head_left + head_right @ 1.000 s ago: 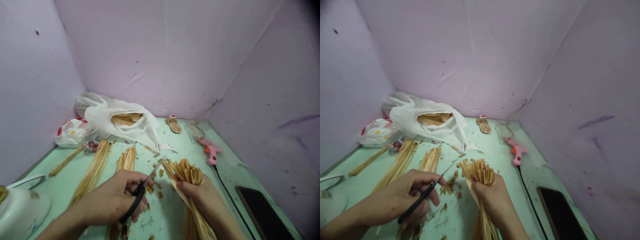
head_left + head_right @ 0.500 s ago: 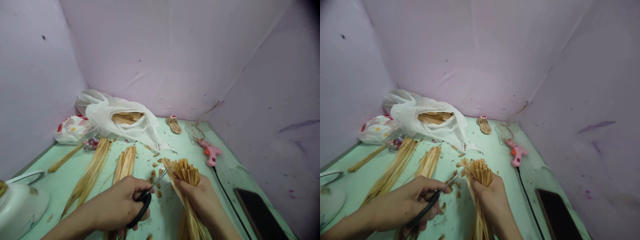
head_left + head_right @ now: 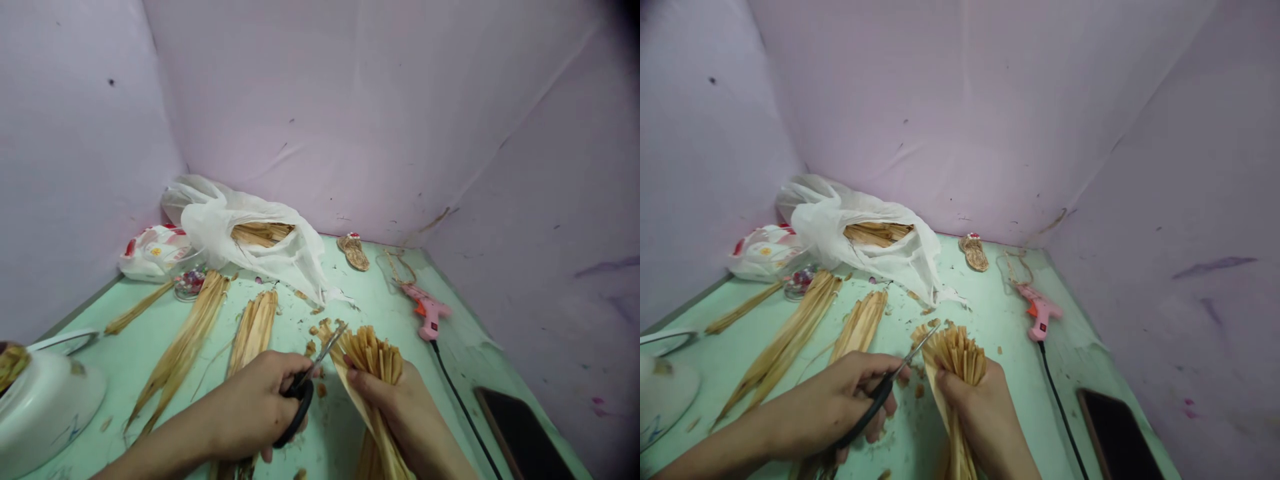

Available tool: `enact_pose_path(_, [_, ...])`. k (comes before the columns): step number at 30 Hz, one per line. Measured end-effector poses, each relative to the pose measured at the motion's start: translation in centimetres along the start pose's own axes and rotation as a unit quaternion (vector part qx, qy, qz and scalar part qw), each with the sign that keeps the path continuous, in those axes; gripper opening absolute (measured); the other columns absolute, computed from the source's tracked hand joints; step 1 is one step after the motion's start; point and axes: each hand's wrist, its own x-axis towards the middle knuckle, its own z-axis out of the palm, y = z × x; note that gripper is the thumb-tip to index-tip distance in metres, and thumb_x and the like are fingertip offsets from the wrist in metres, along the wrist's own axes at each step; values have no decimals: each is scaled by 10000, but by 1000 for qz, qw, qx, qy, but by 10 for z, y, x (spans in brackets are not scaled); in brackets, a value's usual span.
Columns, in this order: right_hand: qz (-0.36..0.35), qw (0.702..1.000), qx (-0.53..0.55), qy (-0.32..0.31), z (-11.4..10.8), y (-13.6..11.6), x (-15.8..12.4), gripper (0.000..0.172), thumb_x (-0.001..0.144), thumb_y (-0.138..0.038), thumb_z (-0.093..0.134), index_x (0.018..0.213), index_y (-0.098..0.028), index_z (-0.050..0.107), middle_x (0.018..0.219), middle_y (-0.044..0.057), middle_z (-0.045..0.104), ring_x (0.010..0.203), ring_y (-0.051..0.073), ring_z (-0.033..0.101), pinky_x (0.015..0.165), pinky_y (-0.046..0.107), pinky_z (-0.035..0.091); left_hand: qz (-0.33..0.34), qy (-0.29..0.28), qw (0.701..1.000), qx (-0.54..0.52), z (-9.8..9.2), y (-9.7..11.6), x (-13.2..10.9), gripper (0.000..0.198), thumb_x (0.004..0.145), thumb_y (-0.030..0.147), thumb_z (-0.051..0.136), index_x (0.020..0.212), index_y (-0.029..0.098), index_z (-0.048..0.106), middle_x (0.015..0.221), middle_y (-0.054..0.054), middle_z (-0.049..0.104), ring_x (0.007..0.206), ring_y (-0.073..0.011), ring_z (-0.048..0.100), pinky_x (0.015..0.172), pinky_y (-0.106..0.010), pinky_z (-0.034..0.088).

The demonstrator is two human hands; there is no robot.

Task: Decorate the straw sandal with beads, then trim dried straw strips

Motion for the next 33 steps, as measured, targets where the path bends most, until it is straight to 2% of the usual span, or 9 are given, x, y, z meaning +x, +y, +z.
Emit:
enact_pose_path(7, [4, 1000, 24, -17, 3, -5, -3, 227, 575, -187, 609, 784, -115, 661, 665, 20, 650, 621, 184, 569, 571, 276, 416, -6, -2, 1000, -25, -4, -2, 2, 419, 595, 109, 475, 979, 196, 618, 676, 17, 512, 542, -101, 515, 349, -126, 425])
enact_pose_path(15, [6, 1000, 3, -11, 3, -7, -3, 183, 573, -190, 614, 740, -123, 651, 621, -1, 619, 612, 166, 546, 569, 261, 399, -33, 3, 998, -45, -2, 4, 6, 382, 574, 125, 475, 935, 204, 572, 691, 30, 540, 476, -108, 567, 278, -132, 374])
enact_pose_path(17, [12, 1000, 22, -9, 4, -9, -4, 185, 568, -204, 633, 738, -132, 645, 623, -6, 618, 614, 166, 551, 581, 262, 410, -26, 55, 998, -29, -9, 10, 3, 336, 602, 171, 510, 936, 195, 539, 657, 33, 560, 436, -107, 546, 278, -145, 356])
enact_pose_path(19, [29, 998, 54, -1, 2, -10, -5, 159, 567, -226, 644, 706, -150, 635, 579, -19, 605, 562, 154, 542, 546, 255, 408, 3, 159, 987, 9, -25, 14, -2, 326, 623, 222, 537, 947, 192, 516, 626, 33, 578, 428, -110, 528, 298, -157, 341])
enact_pose_path(23, [104, 984, 143, 9, -4, -9, -8, 106, 570, -243, 641, 659, -187, 631, 505, -18, 612, 477, 151, 544, 454, 242, 386, 72, 392, 900, 176, -70, 15, -11, 287, 640, 253, 553, 919, 188, 554, 598, 38, 576, 485, -117, 515, 445, -206, 398])
enact_pose_path(25, [133, 972, 195, -3, -6, -9, -11, 125, 555, -220, 648, 675, -187, 655, 550, 3, 653, 542, 174, 596, 496, 253, 430, 58, 418, 863, 277, -88, 12, -12, 200, 651, 270, 548, 834, 192, 571, 592, 38, 565, 530, -137, 525, 492, -224, 388])
enact_pose_path(27, [138, 962, 234, -23, -5, -11, -13, 157, 517, -186, 668, 673, -168, 678, 610, 26, 680, 626, 196, 631, 586, 278, 480, 28, 406, 844, 349, -97, 7, -9, 113, 642, 278, 558, 721, 197, 556, 584, 32, 551, 558, -155, 524, 503, -233, 351])
enact_pose_path(30, [126, 957, 258, -34, -2, -15, -14, 208, 468, -152, 705, 676, -145, 696, 739, 58, 711, 692, 216, 650, 671, 311, 505, 5, 393, 836, 382, -98, -6, 6, 74, 596, 231, 591, 623, 201, 529, 573, 20, 545, 577, -170, 513, 523, -245, 318])
enact_pose_path(33, [124, 955, 265, -44, 0, -17, -12, 211, 458, -136, 703, 668, -155, 693, 682, 26, 688, 559, 161, 617, 588, 278, 497, 4, 394, 838, 376, -92, -21, 22, 90, 567, 140, 562, 633, 200, 569, 594, -2, 577, 602, -184, 527, 533, -247, 311])
